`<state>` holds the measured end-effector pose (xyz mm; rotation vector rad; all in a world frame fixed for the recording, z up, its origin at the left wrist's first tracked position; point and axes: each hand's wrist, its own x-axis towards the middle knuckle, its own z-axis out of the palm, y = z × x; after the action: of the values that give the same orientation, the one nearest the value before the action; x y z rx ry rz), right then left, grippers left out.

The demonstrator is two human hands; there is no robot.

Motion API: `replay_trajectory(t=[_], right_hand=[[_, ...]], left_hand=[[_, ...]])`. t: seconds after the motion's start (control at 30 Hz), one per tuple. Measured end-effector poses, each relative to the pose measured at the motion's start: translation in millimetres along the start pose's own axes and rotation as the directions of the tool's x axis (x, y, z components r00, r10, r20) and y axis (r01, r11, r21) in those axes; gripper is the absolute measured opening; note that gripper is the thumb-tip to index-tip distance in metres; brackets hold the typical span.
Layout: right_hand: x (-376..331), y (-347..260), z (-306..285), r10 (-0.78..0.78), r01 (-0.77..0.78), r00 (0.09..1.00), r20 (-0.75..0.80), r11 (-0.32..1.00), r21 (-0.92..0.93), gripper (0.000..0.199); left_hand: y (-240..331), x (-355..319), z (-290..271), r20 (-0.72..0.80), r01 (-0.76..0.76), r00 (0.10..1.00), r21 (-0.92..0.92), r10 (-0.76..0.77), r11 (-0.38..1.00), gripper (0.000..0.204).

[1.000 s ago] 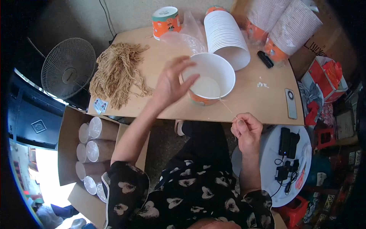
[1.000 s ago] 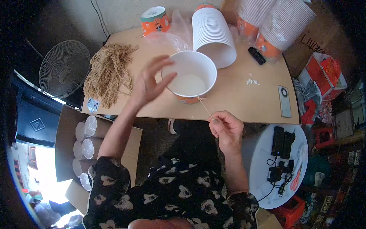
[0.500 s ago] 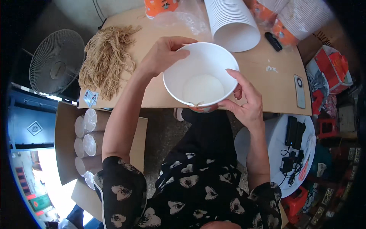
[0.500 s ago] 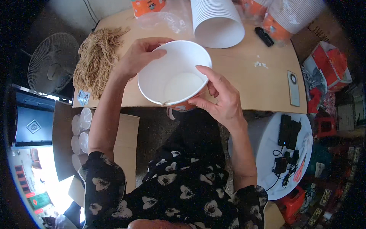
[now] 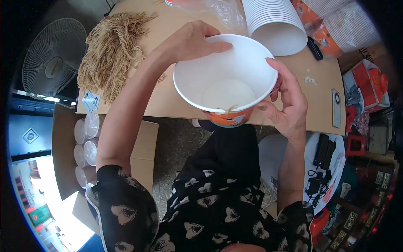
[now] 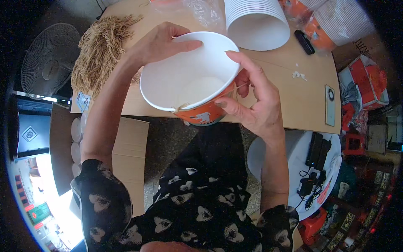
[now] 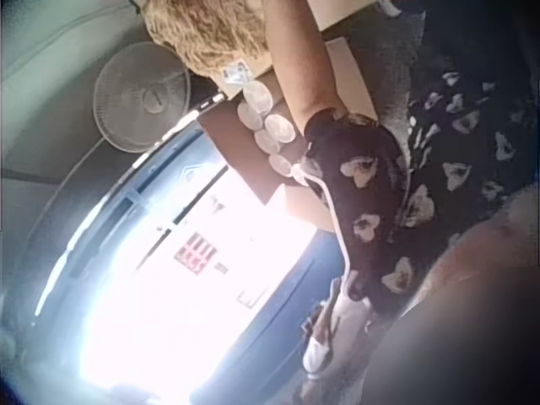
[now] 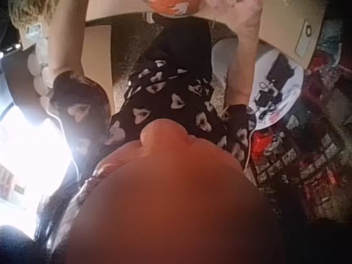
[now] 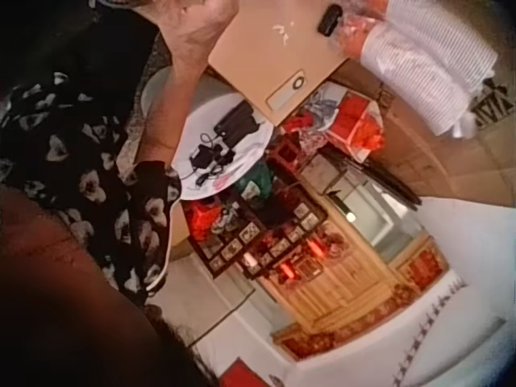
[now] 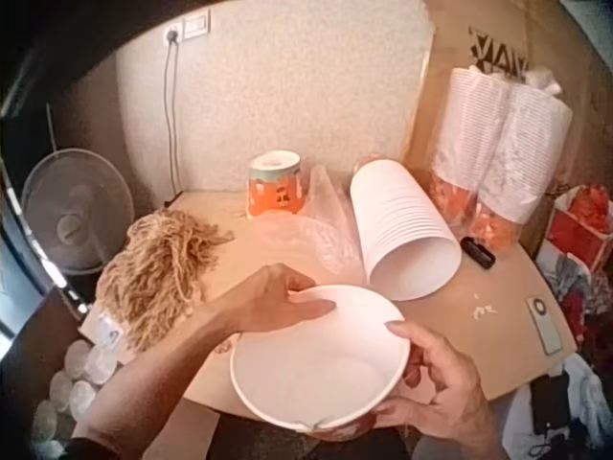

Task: Tying thin strings or elastic bands across the diameter of paper bowls as part of a packaging process.

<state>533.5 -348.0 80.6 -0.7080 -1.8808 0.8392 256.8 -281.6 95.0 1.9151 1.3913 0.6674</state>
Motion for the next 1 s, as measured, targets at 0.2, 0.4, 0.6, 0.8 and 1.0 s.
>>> replay_trajectory(t=[0.2, 0.4, 0.6, 0.8, 1.0], right_hand=[[2, 9, -3, 0.02, -0.02, 1.0, 0.011, 1.0, 0.019, 0.079], [0, 4, -5, 0.045, -0.045, 0.999, 0.003, 0.998, 0.034, 0.081], [-3, -1, -4, 0.001, 0.0, 0.999, 0.037, 1.0, -0.022, 0.078], [-7, 0, -8, -0.014, 0.017, 0.999, 0.046, 0.998, -0.064, 0.074], [-7, 0, -7, -0.009, 0.014, 0.998, 0.066, 0.997, -0.076, 0.073]], left_hand=[[0, 2, 2, -0.033, 0.055, 0.998, -0.02, -0.056, 0.998, 0.045], [7, 0, 5, -0.035, 0.087, 0.995, -0.063, -0.09, 0.994, 0.045], [4, -2, 6, -0.036, 0.083, 0.996, -0.074, -0.086, 0.994, 0.043], [16, -2, 7, -0.038, 0.137, 0.99, -0.064, -0.139, 0.989, 0.045], [8, -4, 9, -0.099, -0.1, 0.99, 0.051, 0.105, 0.994, 0.035]])
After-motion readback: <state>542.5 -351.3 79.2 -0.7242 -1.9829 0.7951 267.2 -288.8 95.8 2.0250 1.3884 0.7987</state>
